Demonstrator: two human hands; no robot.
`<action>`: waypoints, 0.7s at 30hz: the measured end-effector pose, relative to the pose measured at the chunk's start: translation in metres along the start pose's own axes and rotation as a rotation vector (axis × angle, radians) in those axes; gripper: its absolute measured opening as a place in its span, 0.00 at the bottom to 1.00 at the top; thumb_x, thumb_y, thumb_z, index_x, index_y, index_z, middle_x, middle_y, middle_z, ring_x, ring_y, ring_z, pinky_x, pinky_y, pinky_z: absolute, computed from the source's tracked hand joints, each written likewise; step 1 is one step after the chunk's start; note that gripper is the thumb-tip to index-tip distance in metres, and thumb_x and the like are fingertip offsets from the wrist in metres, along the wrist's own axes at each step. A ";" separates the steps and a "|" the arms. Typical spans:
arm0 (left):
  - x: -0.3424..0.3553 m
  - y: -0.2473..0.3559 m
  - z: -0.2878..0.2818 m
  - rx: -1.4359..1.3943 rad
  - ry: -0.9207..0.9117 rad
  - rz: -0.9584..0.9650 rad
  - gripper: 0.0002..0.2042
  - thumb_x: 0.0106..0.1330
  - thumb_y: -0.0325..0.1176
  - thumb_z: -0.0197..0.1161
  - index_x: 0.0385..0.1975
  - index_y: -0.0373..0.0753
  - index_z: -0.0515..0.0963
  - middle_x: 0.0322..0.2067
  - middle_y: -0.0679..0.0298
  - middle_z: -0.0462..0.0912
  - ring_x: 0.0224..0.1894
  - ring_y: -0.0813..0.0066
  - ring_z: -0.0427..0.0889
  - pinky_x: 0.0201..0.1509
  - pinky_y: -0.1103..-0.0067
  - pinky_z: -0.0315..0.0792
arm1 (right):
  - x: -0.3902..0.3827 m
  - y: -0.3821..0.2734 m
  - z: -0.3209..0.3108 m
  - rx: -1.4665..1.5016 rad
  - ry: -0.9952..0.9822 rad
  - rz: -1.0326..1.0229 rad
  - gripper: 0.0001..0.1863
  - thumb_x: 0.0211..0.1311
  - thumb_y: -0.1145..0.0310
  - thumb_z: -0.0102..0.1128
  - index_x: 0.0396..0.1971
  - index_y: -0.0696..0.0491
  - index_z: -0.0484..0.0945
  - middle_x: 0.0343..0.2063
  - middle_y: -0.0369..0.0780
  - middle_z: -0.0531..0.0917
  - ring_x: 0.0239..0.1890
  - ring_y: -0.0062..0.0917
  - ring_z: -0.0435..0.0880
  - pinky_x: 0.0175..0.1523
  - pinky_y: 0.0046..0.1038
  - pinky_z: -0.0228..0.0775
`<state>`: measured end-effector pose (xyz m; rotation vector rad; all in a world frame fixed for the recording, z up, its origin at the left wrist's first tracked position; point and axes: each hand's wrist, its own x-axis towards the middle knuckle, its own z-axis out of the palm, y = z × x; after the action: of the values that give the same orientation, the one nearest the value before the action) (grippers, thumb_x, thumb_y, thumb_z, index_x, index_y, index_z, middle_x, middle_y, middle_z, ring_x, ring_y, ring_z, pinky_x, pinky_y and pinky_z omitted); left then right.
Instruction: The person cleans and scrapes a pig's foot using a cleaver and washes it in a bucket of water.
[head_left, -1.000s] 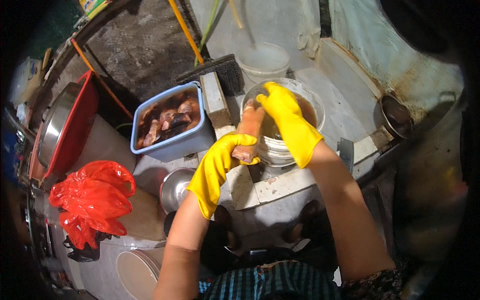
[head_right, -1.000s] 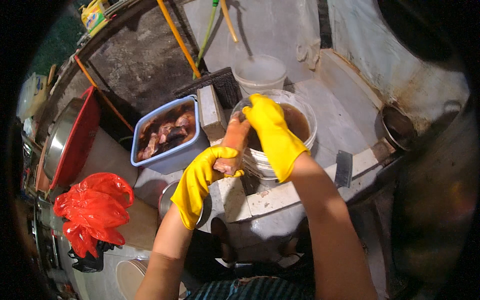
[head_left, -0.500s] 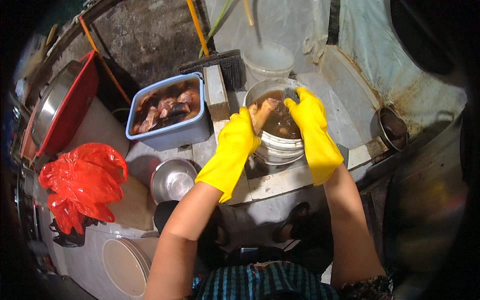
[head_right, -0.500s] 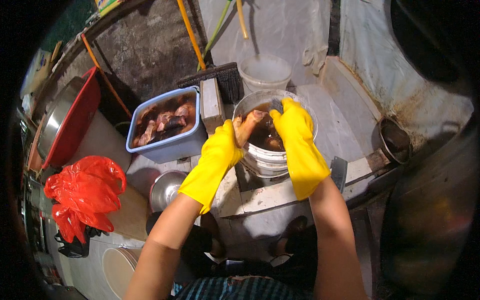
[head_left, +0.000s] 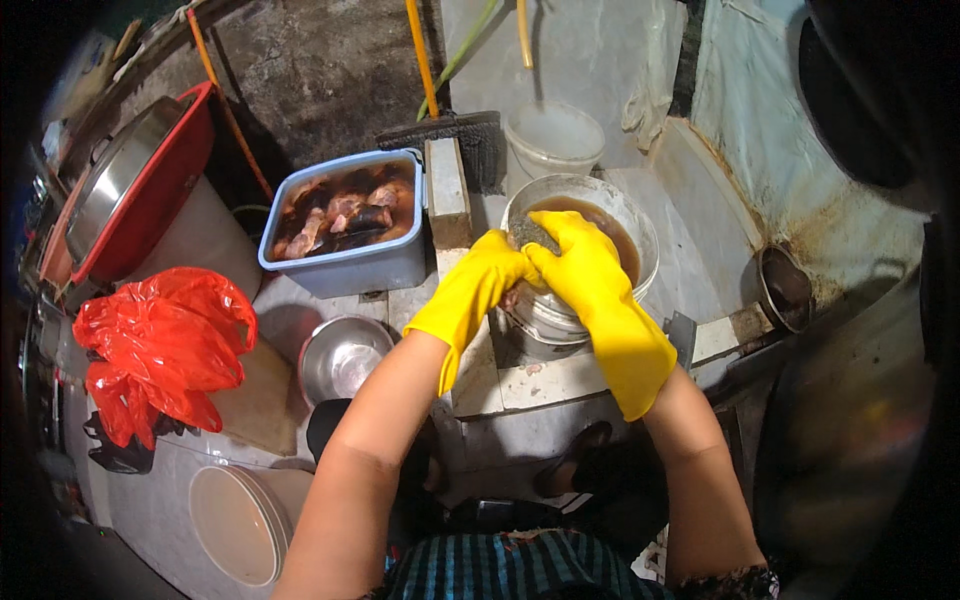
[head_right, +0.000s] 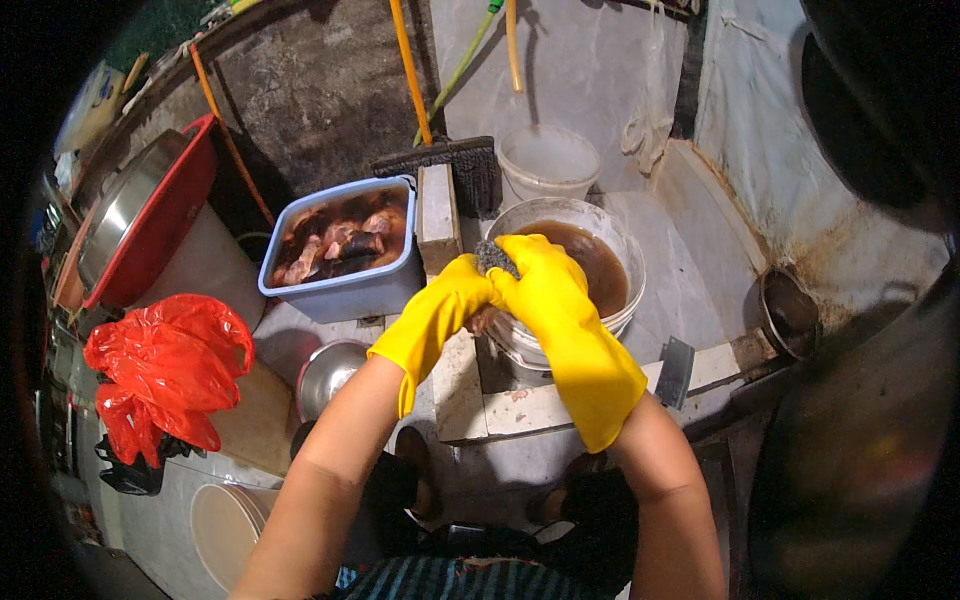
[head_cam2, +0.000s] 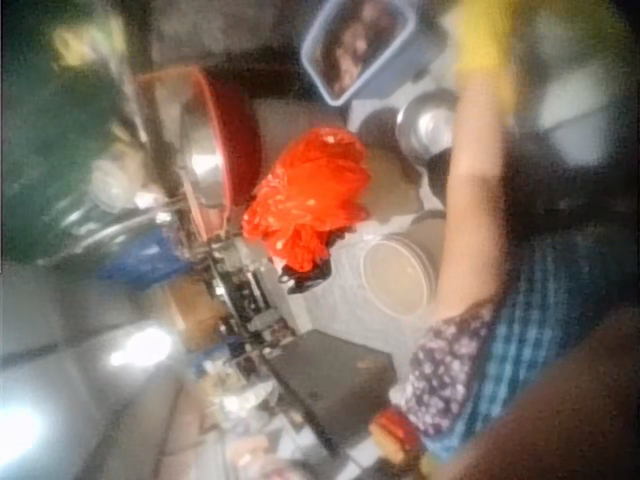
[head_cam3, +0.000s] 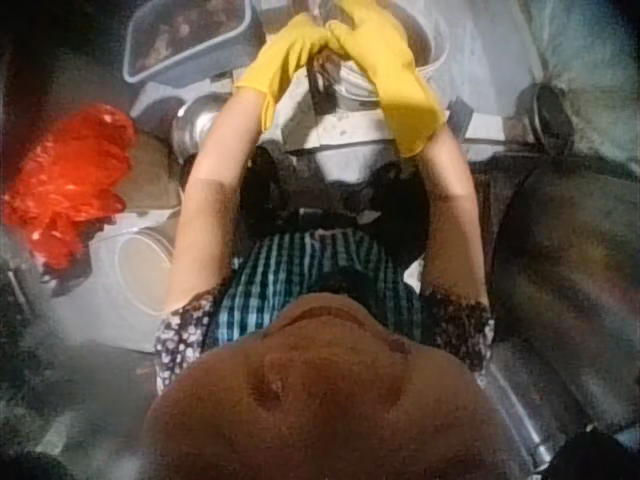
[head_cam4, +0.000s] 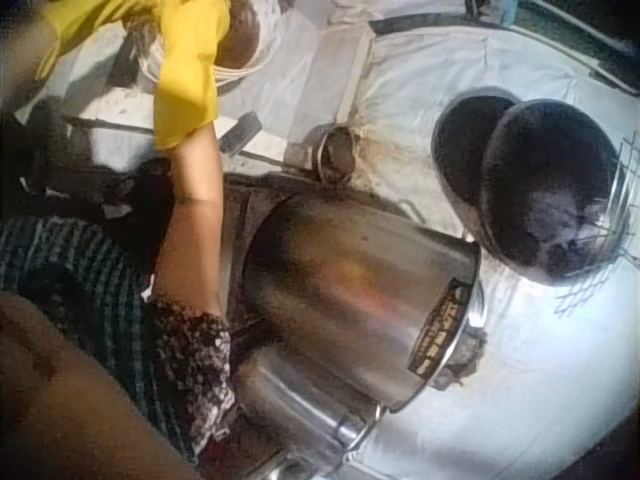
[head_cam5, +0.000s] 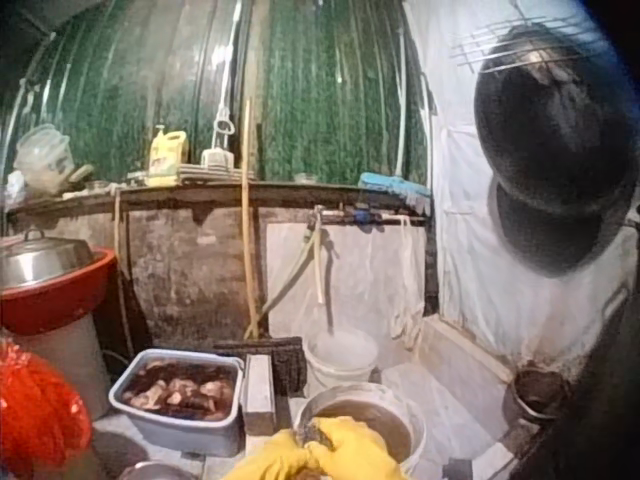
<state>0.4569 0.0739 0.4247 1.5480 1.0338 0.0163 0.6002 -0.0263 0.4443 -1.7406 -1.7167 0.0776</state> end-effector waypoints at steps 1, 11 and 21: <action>0.002 0.002 0.006 0.107 0.166 0.025 0.36 0.49 0.39 0.80 0.57 0.27 0.74 0.47 0.42 0.85 0.47 0.50 0.87 0.48 0.65 0.81 | 0.001 -0.003 0.003 -0.095 0.028 -0.019 0.21 0.59 0.59 0.67 0.52 0.49 0.84 0.49 0.46 0.85 0.53 0.47 0.82 0.60 0.43 0.74; -0.042 0.040 0.033 0.666 0.432 0.179 0.38 0.46 0.40 0.80 0.61 0.36 0.74 0.61 0.47 0.79 0.63 0.49 0.79 0.65 0.65 0.75 | 0.042 0.054 0.018 -0.093 0.210 0.206 0.26 0.60 0.57 0.68 0.56 0.52 0.82 0.55 0.48 0.83 0.59 0.45 0.80 0.65 0.41 0.70; -0.028 0.025 0.030 0.516 0.412 0.156 0.38 0.44 0.42 0.81 0.58 0.34 0.75 0.53 0.41 0.82 0.59 0.46 0.81 0.61 0.63 0.76 | 0.030 0.057 0.029 -0.142 0.157 0.193 0.25 0.63 0.57 0.66 0.57 0.53 0.81 0.56 0.49 0.83 0.60 0.46 0.80 0.66 0.40 0.70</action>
<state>0.4708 0.0358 0.4513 2.1535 1.3016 0.1972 0.6388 0.0189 0.4058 -1.9590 -1.4696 -0.0958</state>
